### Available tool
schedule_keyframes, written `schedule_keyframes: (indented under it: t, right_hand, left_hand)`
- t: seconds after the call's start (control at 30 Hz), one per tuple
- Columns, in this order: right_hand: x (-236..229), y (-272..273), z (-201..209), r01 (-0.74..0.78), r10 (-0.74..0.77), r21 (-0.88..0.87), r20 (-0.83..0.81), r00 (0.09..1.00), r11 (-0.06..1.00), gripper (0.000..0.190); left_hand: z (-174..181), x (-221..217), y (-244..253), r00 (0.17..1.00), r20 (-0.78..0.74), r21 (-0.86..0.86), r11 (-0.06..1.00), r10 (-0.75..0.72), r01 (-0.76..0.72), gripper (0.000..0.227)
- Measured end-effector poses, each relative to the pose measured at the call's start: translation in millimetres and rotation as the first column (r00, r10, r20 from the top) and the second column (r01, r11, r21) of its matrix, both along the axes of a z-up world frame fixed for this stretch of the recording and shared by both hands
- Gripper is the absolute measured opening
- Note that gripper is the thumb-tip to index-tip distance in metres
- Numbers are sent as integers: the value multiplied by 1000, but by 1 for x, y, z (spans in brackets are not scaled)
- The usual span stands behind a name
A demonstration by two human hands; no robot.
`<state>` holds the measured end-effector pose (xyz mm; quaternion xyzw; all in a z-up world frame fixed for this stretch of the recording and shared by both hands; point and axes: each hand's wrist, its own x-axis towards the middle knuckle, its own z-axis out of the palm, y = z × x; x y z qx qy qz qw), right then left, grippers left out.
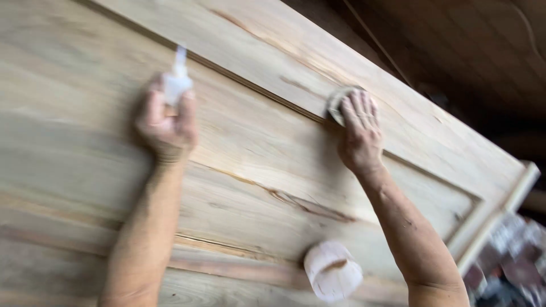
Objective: The person applies wood filler from a squeeze bottle into gaps and cracks on a wooden door panel, then rubs it in with a sanding block. They use an angle grinder with a sanding disc to smooth the edges and surface, then repeat the filler application and rubbing process on additional areas.
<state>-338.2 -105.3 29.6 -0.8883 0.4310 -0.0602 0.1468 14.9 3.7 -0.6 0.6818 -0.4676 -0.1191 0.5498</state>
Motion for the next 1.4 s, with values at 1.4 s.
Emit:
schedule_keyframes:
  t: [1.4]
  right_hand:
    - [-248,52,-51,365,-346,-148,142,927,919,42]
  left_hand:
    - [86,-267,29,930,-24,240,901,-367,362,30]
